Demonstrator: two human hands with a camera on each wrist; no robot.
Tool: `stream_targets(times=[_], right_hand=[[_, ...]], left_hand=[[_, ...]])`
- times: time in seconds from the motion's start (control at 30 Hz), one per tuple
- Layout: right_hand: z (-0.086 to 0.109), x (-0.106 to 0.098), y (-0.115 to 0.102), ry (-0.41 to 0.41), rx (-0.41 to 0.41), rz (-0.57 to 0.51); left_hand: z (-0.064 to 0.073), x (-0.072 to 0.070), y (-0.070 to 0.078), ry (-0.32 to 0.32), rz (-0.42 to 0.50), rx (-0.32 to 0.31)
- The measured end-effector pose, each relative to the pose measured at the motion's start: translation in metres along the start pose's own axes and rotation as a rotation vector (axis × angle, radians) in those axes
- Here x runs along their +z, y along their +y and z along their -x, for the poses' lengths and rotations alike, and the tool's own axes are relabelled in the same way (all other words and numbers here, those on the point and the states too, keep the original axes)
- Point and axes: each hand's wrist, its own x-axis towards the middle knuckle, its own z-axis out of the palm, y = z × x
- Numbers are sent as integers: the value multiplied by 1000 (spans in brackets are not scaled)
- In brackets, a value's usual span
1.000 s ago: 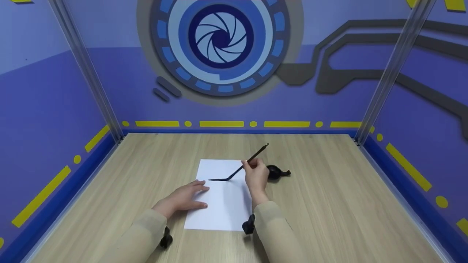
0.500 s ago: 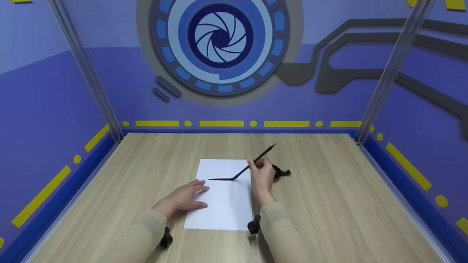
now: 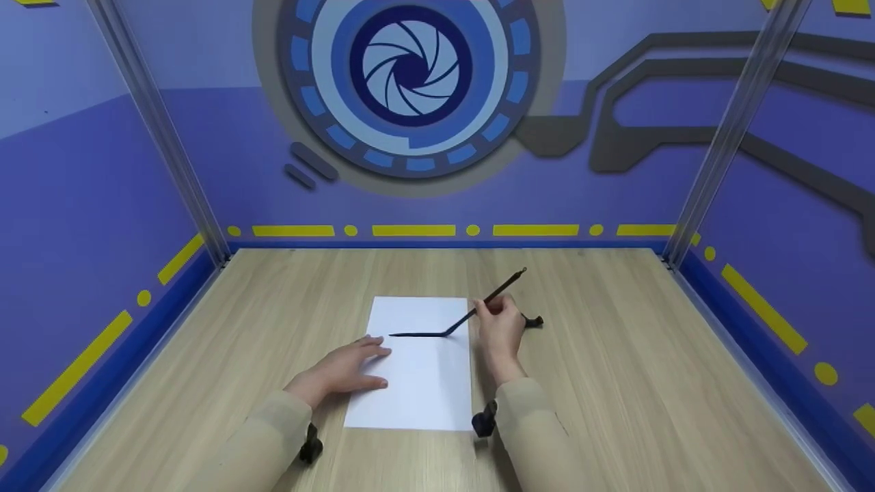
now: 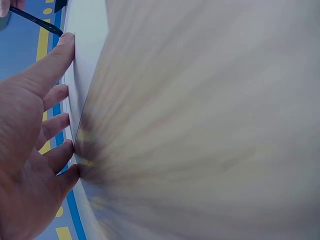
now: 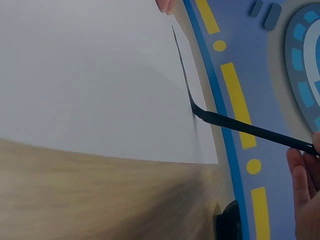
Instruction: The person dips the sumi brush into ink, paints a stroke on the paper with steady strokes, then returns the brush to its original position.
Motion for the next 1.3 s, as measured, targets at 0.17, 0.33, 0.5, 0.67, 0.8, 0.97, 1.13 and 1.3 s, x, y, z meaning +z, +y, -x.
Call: stream_targets(times=[0.17, 0.33, 0.5, 0.67, 0.8, 0.97, 1.13, 1.3], right_hand=[[0, -6, 2, -18, 25, -14], [-1, -10, 3, 3, 18, 26], [-4, -13, 5, 22, 14, 70], [-6, -16, 7, 30, 11, 88], [-7, -20, 7, 12, 38, 61], [-11, -29, 4, 20, 101, -13], [-18, -44, -6, 112, 94, -98], [-22, -58, -16, 117, 116, -223]], left_hand=[[0, 0, 1, -1, -1, -7], [0, -1, 2, -3, -2, -14], [0, -1, 2, -4, -15, -7], [0, -2, 1, -2, -8, -2], [-1, -2, 2, 2, 0, 1], [-1, 0, 1, 0, -1, -2], [-1, 1, 1, 4, 5, -7], [0, 0, 2, -1, 9, -17]])
